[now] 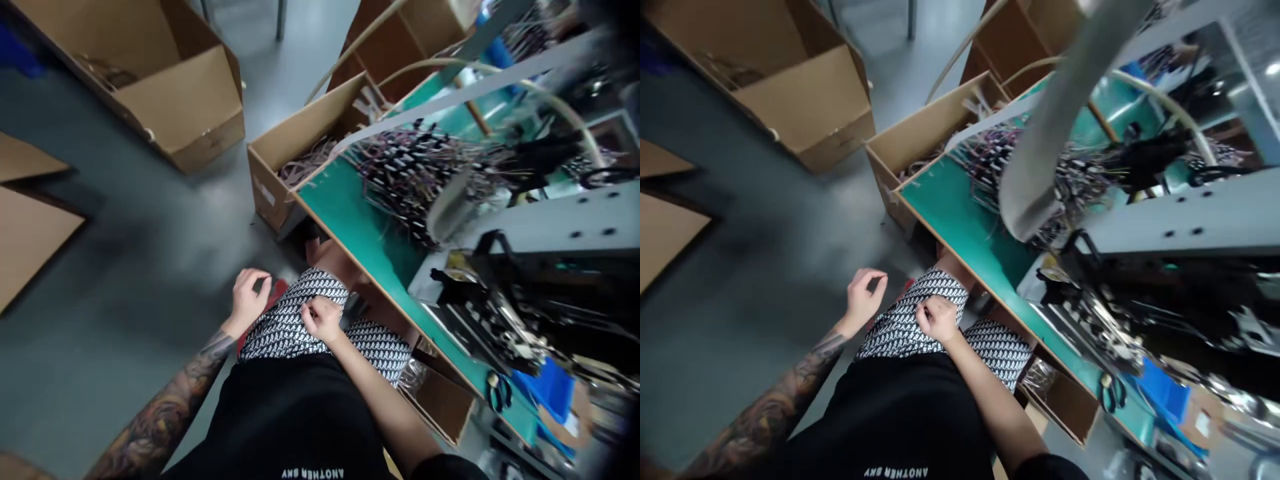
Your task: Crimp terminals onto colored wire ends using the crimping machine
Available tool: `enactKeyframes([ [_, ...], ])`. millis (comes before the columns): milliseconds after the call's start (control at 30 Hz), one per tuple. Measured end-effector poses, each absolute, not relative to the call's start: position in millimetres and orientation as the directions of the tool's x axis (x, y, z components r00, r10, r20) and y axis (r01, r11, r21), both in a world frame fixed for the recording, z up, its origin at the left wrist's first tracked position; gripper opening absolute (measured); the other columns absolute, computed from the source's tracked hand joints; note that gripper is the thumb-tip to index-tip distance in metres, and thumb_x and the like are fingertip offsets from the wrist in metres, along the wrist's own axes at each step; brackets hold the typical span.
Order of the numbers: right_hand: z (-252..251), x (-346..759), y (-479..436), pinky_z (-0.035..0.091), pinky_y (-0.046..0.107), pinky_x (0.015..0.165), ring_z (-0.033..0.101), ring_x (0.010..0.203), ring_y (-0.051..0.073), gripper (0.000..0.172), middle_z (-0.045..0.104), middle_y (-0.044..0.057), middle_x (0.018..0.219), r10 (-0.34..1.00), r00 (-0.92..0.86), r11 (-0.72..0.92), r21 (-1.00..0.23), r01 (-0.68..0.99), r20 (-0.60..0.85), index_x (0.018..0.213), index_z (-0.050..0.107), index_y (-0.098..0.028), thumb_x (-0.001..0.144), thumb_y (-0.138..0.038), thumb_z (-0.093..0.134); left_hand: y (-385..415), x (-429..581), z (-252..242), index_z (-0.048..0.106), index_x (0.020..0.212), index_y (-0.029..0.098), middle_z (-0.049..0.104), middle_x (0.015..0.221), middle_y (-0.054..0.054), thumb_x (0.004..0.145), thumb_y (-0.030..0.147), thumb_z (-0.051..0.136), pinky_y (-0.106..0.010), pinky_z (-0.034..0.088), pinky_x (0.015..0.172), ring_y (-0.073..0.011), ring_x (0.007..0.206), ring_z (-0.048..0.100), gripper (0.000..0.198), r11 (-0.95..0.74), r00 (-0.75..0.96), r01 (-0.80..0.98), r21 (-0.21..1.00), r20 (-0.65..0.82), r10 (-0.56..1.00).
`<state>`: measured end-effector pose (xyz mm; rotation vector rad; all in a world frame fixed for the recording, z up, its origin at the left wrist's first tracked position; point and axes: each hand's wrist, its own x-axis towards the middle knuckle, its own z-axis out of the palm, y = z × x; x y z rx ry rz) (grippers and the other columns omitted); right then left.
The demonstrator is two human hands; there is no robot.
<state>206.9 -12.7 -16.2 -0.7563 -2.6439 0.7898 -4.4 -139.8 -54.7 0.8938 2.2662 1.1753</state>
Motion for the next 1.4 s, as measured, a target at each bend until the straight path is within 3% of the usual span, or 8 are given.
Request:
enactKeyframes([
  [100,-19,204,-12,0.049,0.029,0.072,0.064,0.068,0.018,0.03,0.07,0.005,0.072,0.563,-0.823,0.649,-0.655,0.387,0.072,0.08,0.069,-0.021,0.104,-0.032,0.055,-58,-19,29,0.076,0.1,0.025,0.078,0.109,-0.006,0.102,0.042,0.07,-0.05,0.052,0.115,-0.0271,0.114,0.07,0.019,0.21,-0.563,0.53,0.822,0.156,0.811],
  [233,-13,207,-11,0.051,0.027,0.077,0.07,0.076,0.018,0.022,0.078,0.006,0.084,0.577,-0.816,0.541,-0.762,0.355,0.029,0.091,0.076,-0.02,0.102,-0.028,0.058,47,-5,112,0.077,0.107,0.022,0.077,0.111,-0.009,0.108,0.036,0.061,-0.058,0.051,0.114,-0.0319,0.121,0.069,0.022,-0.112,-0.242,0.767,0.632,0.447,0.861],
  [367,4,242,-11,0.05,0.024,0.068,0.07,0.065,0.016,0.017,0.078,0.001,0.078,0.651,-0.758,0.407,-0.833,0.374,-0.023,0.091,0.079,-0.022,0.096,-0.021,0.063,108,13,138,0.075,0.12,0.022,0.074,0.127,-0.012,0.103,0.027,0.061,-0.056,0.052,0.117,-0.0354,0.132,0.066,0.023,-0.084,-0.189,0.807,0.584,0.392,0.9],
  [533,13,319,-25,0.047,0.027,0.061,0.066,0.06,0.019,0.03,0.073,0.003,0.069,0.861,-0.505,0.207,-0.865,0.457,-0.06,0.084,0.078,-0.02,0.102,-0.03,0.056,123,17,148,0.074,0.105,0.022,0.071,0.115,-0.008,0.088,0.015,0.064,-0.033,0.063,0.092,-0.025,0.107,0.071,0.021,-0.204,-0.044,0.822,0.531,0.417,0.908],
  [700,16,369,-44,0.043,0.029,0.052,0.059,0.051,0.02,0.04,0.064,0.001,0.059,0.953,-0.29,0.053,-0.887,0.458,-0.093,0.081,0.076,-0.02,0.104,-0.045,0.055,124,15,151,0.072,0.101,0.024,0.071,0.106,-0.009,0.087,0.018,0.067,-0.038,0.062,0.094,-0.0278,0.106,0.068,0.016,-0.213,-0.036,0.846,0.49,0.451,0.892],
  [967,61,378,-33,0.04,0.028,0.055,0.053,0.054,0.017,0.04,0.061,0.0,0.06,0.955,-0.265,-0.032,-0.933,0.358,-0.135,0.085,0.08,-0.017,0.104,-0.046,0.061,49,6,167,0.081,0.097,0.025,0.079,0.102,-0.009,0.101,0.028,0.066,-0.054,0.057,0.098,-0.0328,0.106,0.07,0.015,-0.253,0.085,0.892,0.374,0.41,0.908],
  [1067,88,369,-18,0.043,0.028,0.059,0.055,0.059,0.017,0.034,0.065,0.001,0.064,0.949,-0.285,-0.041,-0.947,0.318,-0.137,0.088,0.083,-0.017,0.102,-0.041,0.064,14,24,183,0.082,0.107,0.025,0.081,0.107,-0.008,0.104,0.024,0.065,-0.049,0.058,0.093,-0.0275,0.098,0.073,0.018,-0.323,0.134,0.83,0.456,0.399,0.907],
  [1400,188,342,9,0.044,0.027,0.054,0.055,0.053,0.014,0.015,0.064,-0.002,0.061,0.97,-0.228,0.107,-0.989,0.101,0.082,0.092,0.083,-0.02,0.097,-0.031,0.074,-5,108,208,0.081,0.084,0.03,0.083,0.096,-0.005,0.093,0.025,0.082,-0.046,0.07,0.078,-0.0253,0.086,0.081,0.01,-0.24,0.148,0.395,0.886,0.197,0.969],
])
